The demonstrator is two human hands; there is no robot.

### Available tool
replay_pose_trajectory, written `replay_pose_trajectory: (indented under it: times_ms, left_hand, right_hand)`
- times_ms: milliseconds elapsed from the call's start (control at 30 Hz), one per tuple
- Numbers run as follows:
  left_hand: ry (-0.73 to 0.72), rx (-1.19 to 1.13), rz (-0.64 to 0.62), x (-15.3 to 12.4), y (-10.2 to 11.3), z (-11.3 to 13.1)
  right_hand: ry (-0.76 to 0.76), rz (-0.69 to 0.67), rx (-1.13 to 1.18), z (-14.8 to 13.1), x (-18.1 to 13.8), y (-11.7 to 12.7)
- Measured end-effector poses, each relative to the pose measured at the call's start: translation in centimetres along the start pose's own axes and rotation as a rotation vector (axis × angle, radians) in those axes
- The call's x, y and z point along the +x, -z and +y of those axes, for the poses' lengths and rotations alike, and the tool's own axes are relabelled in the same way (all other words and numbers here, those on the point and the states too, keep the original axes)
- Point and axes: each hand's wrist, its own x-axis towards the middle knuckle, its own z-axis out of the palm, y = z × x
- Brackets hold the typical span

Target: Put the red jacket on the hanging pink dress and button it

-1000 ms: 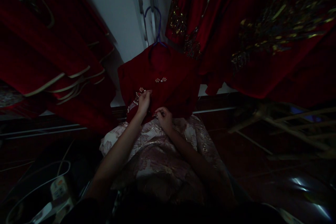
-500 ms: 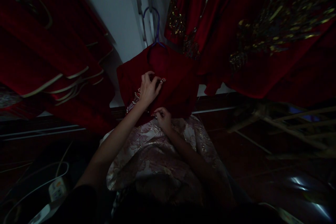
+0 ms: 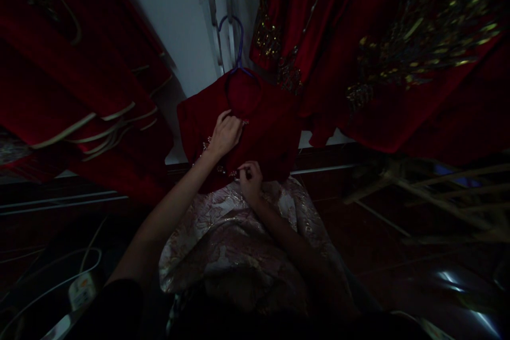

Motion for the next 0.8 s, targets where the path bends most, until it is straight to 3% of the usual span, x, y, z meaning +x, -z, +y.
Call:
replay_pose_trajectory:
  times_ms: [167,233,333,400,500,600,800]
  left_hand:
    - [0.032,0.058,-0.033,-0.1,0.0,-0.7]
    - [0.07,0.049,-0.005,-0.1,0.2,-0.7]
    - [0.151,0.008,0.128,-0.2,0.7,-0.5]
    - [0.215,0.025,0.236,-0.5,1.1,-0.3]
    - [0.307,0.111,0.333,-1.2,1.8,-0.4]
    - [0.461,0.257,0.345,-2.1,3.2,-1.5]
    - [0.665,0.294,0.344,-2.2,7.8,-6.4]
  right_hand:
    - [0.176,0.167,-0.042,-4.1,4.2,0.5]
    - [0.258,0.11,0.012,-5.6,6.8,0.0]
    - [0.334,-0.093,0.129,-6.8,10.3,-2.0]
    - [0.308,-0.148,0.147,-6.8,11.8,-3.5]
    - [0.141,-0.061,-0.019,-6.4,12.8,-4.5]
    - [0.017,0.015,-0.262,-6.2,13.4,-2.9]
    - [0.126,0.066,-0.601,-6.2,17.1,3.2]
